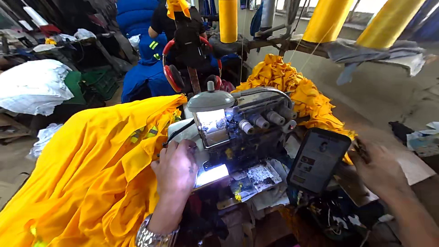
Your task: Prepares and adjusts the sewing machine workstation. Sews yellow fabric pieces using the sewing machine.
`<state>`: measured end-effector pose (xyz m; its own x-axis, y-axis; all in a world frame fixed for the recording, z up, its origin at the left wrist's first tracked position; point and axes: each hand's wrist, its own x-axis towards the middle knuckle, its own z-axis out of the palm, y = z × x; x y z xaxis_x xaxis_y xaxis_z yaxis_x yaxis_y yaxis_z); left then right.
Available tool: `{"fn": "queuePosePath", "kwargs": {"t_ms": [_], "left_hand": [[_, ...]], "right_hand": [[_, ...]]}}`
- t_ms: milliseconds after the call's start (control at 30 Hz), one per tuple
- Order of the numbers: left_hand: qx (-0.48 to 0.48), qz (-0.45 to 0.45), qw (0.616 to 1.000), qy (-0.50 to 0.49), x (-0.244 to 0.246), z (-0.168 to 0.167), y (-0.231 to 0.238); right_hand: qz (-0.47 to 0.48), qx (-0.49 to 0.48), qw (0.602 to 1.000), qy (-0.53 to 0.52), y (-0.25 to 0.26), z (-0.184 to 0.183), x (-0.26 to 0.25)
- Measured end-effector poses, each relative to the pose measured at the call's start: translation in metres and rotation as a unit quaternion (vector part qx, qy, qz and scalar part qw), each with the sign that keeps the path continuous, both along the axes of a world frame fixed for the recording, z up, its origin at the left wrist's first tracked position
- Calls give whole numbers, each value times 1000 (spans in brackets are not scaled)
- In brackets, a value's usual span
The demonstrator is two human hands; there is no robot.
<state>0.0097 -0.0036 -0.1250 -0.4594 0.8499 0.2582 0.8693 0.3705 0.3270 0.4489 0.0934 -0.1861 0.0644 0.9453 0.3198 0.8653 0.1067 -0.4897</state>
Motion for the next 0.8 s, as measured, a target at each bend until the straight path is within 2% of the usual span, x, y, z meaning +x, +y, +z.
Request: {"fn": "queuePosePath", "kwargs": {"t_ms": [133, 267, 600, 667, 733, 800], "left_hand": [[4, 3, 1000, 5, 0, -1, 0], [-3, 8, 1000, 0, 1, 1, 1], [-2, 9, 1000, 3, 1, 0, 2], [0, 10, 1000, 0, 2, 0, 2], [3, 7, 1000, -2, 2, 1, 1], [2, 3, 1000, 0, 2, 0, 3]], "right_hand": [[30, 2, 997, -65, 9, -17, -8], [31, 52, 993, -101, 13, -41, -5], [43, 80, 989, -116, 11, -45, -2], [45, 95, 988, -110, 11, -46, -2], [55, 150, 984, -78, 10, -43, 0], [57, 188, 980, -16, 10, -23, 0]]}}
